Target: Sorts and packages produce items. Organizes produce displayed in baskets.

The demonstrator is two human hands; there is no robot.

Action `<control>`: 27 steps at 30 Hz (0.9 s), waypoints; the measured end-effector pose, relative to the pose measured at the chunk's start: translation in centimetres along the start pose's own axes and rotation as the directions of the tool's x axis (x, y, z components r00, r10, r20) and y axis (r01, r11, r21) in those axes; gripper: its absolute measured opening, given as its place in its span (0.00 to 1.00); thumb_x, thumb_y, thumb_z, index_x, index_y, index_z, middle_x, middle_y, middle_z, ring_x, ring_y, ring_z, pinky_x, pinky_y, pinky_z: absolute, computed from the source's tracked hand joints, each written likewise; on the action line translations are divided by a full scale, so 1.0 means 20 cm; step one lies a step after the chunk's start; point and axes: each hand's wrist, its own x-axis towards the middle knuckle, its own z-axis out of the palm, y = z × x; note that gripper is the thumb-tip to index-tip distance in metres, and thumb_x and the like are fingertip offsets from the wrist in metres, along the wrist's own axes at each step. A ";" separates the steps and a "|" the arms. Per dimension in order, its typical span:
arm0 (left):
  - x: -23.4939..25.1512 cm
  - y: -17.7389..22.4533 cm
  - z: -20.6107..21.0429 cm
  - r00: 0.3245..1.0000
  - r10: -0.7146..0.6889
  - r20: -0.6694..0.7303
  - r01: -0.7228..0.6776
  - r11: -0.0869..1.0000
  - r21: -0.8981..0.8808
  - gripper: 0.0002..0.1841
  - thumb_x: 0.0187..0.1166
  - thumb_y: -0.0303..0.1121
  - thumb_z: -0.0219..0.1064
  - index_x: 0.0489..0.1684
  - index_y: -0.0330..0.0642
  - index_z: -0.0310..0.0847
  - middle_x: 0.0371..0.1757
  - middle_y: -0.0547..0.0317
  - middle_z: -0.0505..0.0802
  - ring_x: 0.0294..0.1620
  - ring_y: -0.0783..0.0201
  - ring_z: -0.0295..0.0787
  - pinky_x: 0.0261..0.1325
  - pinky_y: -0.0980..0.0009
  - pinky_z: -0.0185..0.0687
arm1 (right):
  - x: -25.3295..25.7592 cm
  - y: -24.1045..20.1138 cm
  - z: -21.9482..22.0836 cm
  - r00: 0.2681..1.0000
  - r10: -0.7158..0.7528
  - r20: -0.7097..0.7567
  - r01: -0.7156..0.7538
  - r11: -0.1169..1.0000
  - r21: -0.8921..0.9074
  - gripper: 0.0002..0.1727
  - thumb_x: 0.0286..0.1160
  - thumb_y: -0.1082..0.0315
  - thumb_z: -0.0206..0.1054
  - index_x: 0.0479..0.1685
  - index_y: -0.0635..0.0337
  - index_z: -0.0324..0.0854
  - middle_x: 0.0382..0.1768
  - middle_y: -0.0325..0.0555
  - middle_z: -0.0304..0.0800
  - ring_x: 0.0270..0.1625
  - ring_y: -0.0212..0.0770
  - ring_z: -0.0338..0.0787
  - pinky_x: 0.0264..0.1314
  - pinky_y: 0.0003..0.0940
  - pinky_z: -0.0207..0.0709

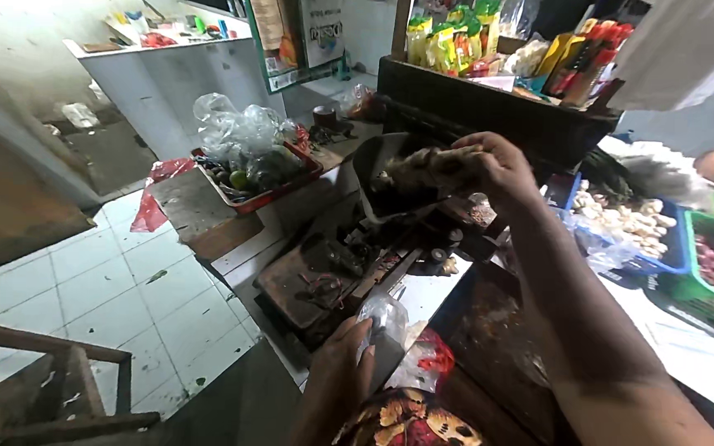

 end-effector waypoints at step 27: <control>0.09 0.19 0.05 0.998 0.020 -0.053 -0.037 0.940 -0.339 0.34 0.69 0.23 0.63 0.84 0.40 0.72 0.76 0.53 0.86 0.73 0.67 0.84 0.76 0.63 0.81 | -1.01 0.09 0.49 0.737 0.448 0.506 -0.288 0.885 -0.365 0.35 0.84 0.49 0.61 0.88 0.54 0.65 0.78 0.50 0.79 0.71 0.43 0.86 0.75 0.45 0.81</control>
